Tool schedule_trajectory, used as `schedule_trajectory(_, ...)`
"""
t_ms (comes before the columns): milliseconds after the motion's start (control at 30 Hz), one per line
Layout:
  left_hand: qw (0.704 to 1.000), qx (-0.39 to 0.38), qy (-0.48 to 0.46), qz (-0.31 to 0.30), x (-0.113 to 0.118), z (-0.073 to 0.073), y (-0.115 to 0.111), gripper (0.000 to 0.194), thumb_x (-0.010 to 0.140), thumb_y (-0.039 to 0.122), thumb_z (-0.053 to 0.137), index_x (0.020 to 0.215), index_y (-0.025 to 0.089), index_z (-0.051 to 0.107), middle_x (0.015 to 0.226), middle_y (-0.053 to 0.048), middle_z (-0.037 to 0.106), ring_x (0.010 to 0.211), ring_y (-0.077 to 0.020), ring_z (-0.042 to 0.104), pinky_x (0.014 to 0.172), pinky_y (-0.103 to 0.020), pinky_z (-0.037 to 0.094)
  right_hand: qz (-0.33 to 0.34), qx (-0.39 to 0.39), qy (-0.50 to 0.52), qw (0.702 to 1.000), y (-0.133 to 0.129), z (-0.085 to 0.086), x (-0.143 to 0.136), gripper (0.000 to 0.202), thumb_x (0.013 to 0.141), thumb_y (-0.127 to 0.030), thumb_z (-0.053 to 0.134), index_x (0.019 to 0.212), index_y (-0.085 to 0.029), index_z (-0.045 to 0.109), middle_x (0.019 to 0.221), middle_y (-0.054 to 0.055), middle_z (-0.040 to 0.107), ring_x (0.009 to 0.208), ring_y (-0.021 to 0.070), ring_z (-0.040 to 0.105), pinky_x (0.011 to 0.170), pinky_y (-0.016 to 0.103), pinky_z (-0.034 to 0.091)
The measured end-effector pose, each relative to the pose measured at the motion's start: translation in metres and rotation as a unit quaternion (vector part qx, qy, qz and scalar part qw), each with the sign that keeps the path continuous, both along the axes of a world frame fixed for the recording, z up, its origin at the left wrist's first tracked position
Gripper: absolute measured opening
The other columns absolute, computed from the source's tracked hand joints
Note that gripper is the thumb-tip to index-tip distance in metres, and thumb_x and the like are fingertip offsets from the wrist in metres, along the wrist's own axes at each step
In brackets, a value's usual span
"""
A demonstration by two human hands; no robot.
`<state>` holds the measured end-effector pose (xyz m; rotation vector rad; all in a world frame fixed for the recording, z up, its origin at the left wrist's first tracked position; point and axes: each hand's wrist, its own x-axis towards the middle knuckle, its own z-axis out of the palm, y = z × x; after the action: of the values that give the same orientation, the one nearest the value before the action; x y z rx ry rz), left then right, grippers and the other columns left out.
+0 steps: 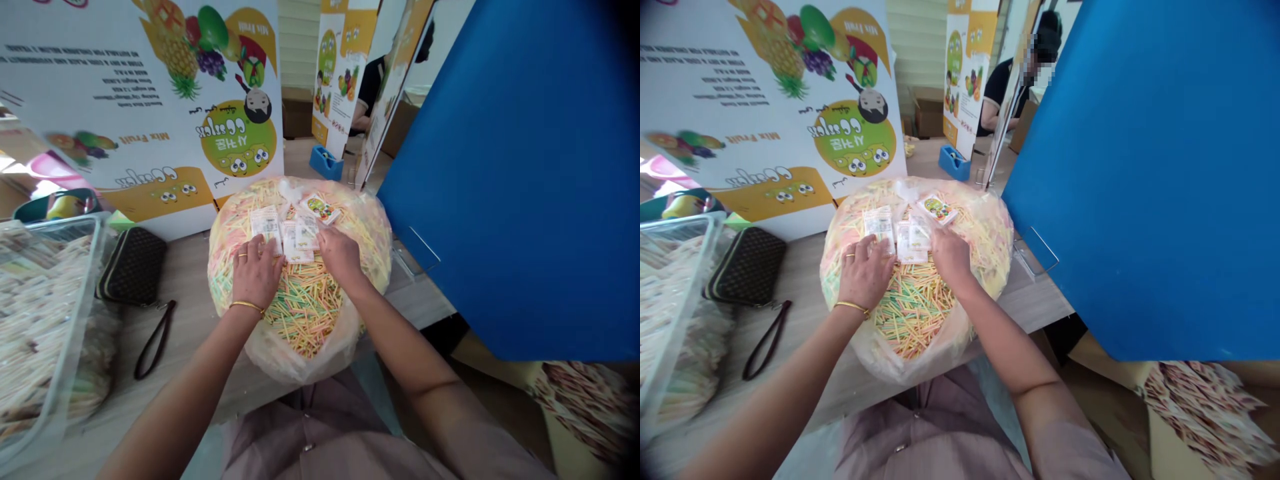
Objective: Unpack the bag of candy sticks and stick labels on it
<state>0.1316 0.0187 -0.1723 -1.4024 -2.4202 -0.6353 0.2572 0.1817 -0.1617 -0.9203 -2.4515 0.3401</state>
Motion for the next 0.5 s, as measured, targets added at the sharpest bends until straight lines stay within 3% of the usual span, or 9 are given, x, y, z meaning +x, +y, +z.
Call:
schedule_trajectory(67,1.000,0.019,-0.008,-0.011,0.000,0.000,-0.001,0.045,0.100,0.041,0.050,0.135,0.015,0.063,0.148,-0.023,0.053,0.136,-0.0414,0.048,0.113,-0.061,0.038,0.002,-0.039,0.079,0.996,0.001,0.002,0.006,0.025,0.099,-0.027,0.044,0.093,-0.019,0.066,0.099,0.009,0.069,0.088,0.0199,0.060,0.077,0.030,0.040)
schedule_trajectory(167,0.993,0.097,-0.043,-0.051,0.004,0.002,-0.008,0.042,0.100,0.040,0.052,0.131,0.015,0.064,0.144,-0.023,0.055,0.136,-0.0370,0.049,0.115,-0.058,0.038,0.021,-0.155,0.176,0.972,0.001,0.006,0.014,0.023,0.095,-0.037,0.051,0.078,-0.021,0.056,0.077,0.002,0.062,0.075,0.0169,0.055,0.070,0.028,0.039)
schedule_trajectory(267,0.962,0.201,-0.171,-0.077,0.013,0.010,-0.017,0.041,0.101,0.041,0.050,0.131,0.017,0.063,0.133,-0.017,0.064,0.125,-0.0284,0.059,0.111,-0.050,0.045,0.082,-0.242,0.204,0.945,-0.012,0.014,0.021,0.029,0.093,-0.043,0.053,0.074,-0.022,0.051,0.066,-0.003,0.052,0.066,0.0145,0.048,0.065,0.027,0.036)
schedule_trajectory(333,0.905,0.250,-0.335,-0.080,0.021,0.013,-0.021,0.044,0.099,0.047,0.054,0.133,0.021,0.061,0.127,-0.013,0.069,0.113,-0.0239,0.066,0.102,-0.044,0.053,0.134,-0.280,0.181,0.933,-0.028,0.020,0.024,0.030,0.094,-0.044,0.054,0.075,-0.021,0.052,0.066,-0.004,0.050,0.065,0.0133,0.046,0.065,0.027,0.035)
schedule_trajectory(400,0.821,0.263,-0.500,-0.082,0.027,0.011,-0.025,0.046,0.093,0.053,0.061,0.128,0.023,0.065,0.116,-0.009,0.074,0.103,-0.0225,0.070,0.092,-0.039,0.057,0.184,-0.294,0.138,0.928,-0.046,0.023,0.026,0.031,0.095,-0.044,0.053,0.075,-0.021,0.051,0.067,-0.004,0.050,0.065,0.0128,0.046,0.066,0.027,0.035)
schedule_trajectory(500,0.717,0.249,-0.646,-0.076,0.034,-0.002,-0.035,0.043,0.086,0.056,0.069,0.112,0.023,0.073,0.097,-0.005,0.076,0.095,-0.0245,0.071,0.085,-0.038,0.058,0.226,-0.277,0.070,0.931,-0.061,0.019,0.031,0.030,0.098,-0.040,0.050,0.075,-0.020,0.052,0.072,-0.002,0.054,0.069,0.0130,0.050,0.069,0.027,0.035)
